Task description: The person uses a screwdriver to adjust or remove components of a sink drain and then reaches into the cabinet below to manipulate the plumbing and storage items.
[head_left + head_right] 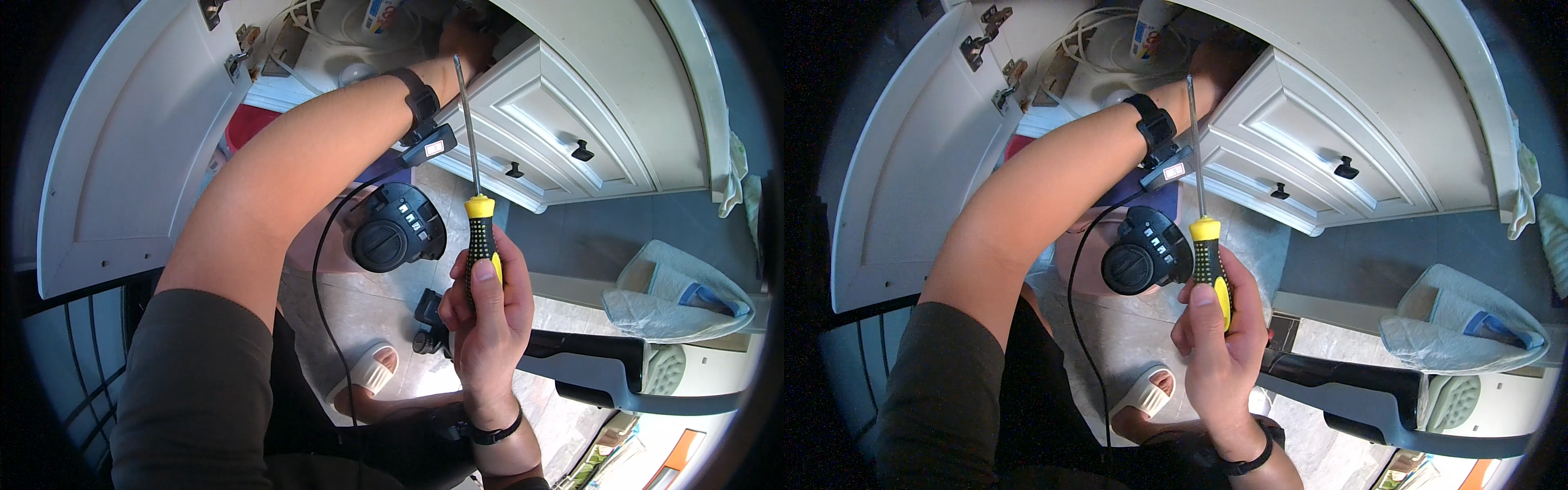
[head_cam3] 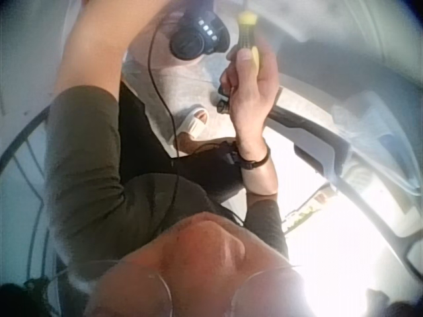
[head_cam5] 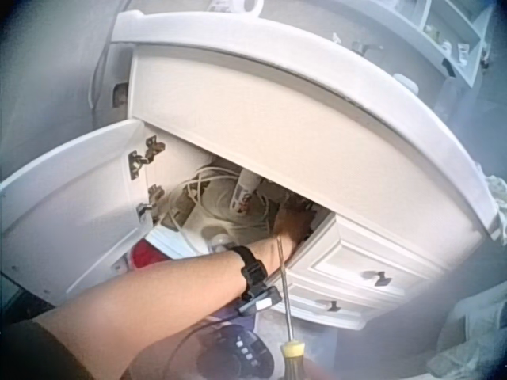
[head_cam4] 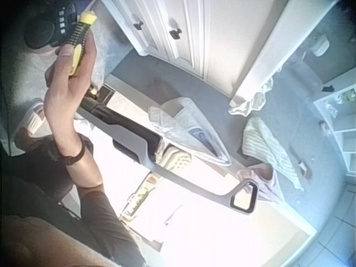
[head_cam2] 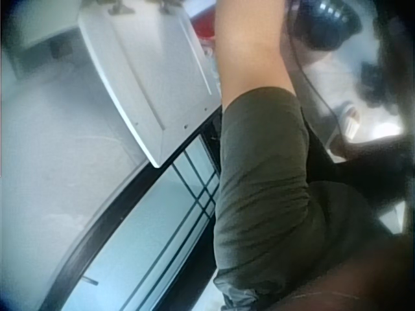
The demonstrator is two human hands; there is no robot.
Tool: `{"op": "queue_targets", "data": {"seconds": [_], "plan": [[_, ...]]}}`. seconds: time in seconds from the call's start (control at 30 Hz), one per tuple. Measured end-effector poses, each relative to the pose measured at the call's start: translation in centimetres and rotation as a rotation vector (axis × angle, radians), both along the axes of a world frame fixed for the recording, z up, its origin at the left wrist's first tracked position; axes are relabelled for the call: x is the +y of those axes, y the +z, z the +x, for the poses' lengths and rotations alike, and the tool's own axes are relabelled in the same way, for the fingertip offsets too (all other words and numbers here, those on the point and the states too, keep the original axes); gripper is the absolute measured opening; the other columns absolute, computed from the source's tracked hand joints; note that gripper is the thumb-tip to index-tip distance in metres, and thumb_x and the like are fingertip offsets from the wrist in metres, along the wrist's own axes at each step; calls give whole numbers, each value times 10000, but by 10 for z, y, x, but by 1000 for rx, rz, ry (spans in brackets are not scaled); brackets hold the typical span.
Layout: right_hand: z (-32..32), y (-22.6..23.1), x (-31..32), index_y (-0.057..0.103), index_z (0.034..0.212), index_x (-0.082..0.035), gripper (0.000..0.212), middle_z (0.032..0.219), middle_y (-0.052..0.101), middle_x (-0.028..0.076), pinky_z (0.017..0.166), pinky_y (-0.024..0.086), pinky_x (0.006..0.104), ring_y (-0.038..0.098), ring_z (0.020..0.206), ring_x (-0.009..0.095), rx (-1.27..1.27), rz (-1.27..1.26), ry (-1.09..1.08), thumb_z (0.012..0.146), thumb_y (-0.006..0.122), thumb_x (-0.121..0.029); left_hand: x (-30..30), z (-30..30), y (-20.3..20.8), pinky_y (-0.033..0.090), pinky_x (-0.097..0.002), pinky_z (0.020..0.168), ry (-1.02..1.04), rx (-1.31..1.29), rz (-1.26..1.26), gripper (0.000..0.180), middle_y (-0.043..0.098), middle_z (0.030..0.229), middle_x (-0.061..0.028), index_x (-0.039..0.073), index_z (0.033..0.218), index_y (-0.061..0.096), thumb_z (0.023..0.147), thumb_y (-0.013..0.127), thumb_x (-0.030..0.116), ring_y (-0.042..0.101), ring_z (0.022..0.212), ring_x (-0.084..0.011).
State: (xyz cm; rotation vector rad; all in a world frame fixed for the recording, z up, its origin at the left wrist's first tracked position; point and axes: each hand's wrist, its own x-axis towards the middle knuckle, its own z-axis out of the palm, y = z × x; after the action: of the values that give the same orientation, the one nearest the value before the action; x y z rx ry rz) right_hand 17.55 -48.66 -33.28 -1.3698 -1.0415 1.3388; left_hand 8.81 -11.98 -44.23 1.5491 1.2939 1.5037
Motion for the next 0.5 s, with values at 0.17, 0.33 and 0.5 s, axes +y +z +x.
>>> {"op": "queue_targets", "data": {"seconds": [0.17, 0.33, 0.5], "plan": [[0, -2, -1, 428, 1452, 21, 450, 955, 598, 80, 514, 421, 199, 483, 590, 42, 8, -3, 8, 1052, 525, -163, 22, 1, -20, 519, -440, 995, 114, 275, 217, 336, 677, 1267, -179, 104, 1219, 696, 1016, 502, 289, 648, 1150, -366], [3, -3, 0, 424, 1452, 24, 452, 956, 598, 80, 517, 423, 196, 485, 591, 40, -2, 1, 13, 1050, 524, -159, 21, 1, -19, 488, -441, 1054, 139, 820, 208, 338, 659, 1312, -165, 127, 1265, 679, 1007, 520, 278, 611, 1234, -340], [3, -5, -1, 415, 1456, 23, 453, 963, 596, 81, 519, 423, 193, 484, 595, 36, 10, -7, 28, 1051, 520, -150, 17, -6, -19, 487, -426, 1060, 199, 847, 314, 342, 652, 1332, -147, 155, 1286, 671, 987, 559, 277, 584, 1274, -347]]}}
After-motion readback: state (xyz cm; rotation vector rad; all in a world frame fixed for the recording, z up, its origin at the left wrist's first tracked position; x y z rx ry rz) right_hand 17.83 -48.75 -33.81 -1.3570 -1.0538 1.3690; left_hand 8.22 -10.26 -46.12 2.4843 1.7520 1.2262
